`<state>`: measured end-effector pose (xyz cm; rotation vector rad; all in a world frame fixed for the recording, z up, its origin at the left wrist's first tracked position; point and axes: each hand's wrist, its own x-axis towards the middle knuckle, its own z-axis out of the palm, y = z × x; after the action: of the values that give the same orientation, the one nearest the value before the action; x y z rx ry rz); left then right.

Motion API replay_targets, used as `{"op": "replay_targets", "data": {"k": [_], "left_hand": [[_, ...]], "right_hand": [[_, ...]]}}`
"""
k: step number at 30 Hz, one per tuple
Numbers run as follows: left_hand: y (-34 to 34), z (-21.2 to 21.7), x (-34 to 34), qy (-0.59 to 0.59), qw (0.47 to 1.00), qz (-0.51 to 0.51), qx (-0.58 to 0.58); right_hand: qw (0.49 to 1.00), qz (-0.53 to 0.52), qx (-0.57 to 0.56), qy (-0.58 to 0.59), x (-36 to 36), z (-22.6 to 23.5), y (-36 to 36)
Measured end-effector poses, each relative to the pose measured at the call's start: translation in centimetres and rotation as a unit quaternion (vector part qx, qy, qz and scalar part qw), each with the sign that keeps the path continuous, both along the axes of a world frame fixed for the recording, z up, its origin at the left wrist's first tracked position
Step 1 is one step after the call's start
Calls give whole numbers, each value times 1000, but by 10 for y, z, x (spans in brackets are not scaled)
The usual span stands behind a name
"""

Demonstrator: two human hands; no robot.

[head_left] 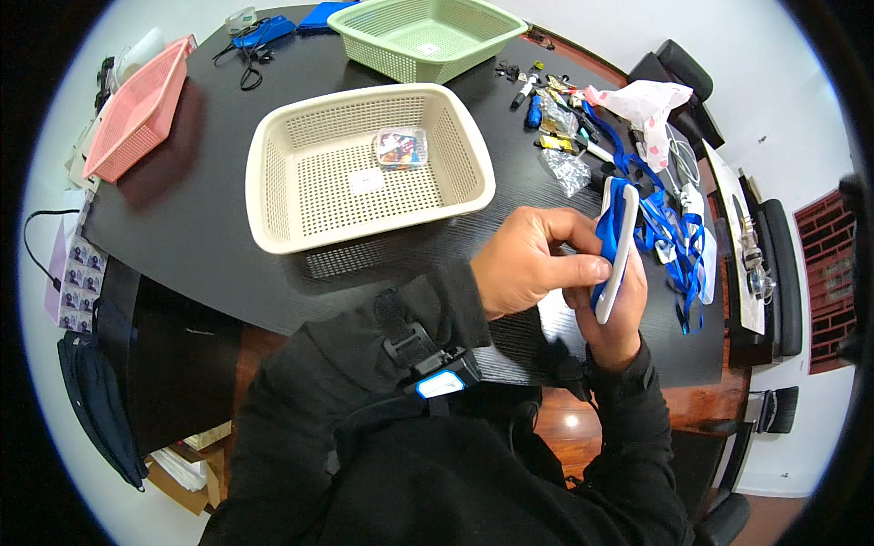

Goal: The person assembles lanyards by threading blue straps through white plastic frames and securing them with buckles. Completed lanyards are placed into a white basket on the table.

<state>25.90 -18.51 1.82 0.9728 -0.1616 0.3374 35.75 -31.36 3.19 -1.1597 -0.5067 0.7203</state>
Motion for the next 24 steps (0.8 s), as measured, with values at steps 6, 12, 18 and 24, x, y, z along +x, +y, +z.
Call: {"op": "replay_targets", "data": {"k": [6, 12, 18, 24], "left_hand": [[-3, 0, 0, -21, 985, 129, 117], [-7, 2, -2, -47, 951, 232, 202], [0, 0, 0, -9, 990, 134, 47], [1, -1, 5, -39, 988, 149, -10]], "right_hand": [[997, -57, 38, -20, -5, -1, 16], [998, -21, 44, -35, 5, 3, 17], [998, 23, 36, -46, 15, 1, 23], [997, 51, 41, 30, 16, -6, 38]]}}
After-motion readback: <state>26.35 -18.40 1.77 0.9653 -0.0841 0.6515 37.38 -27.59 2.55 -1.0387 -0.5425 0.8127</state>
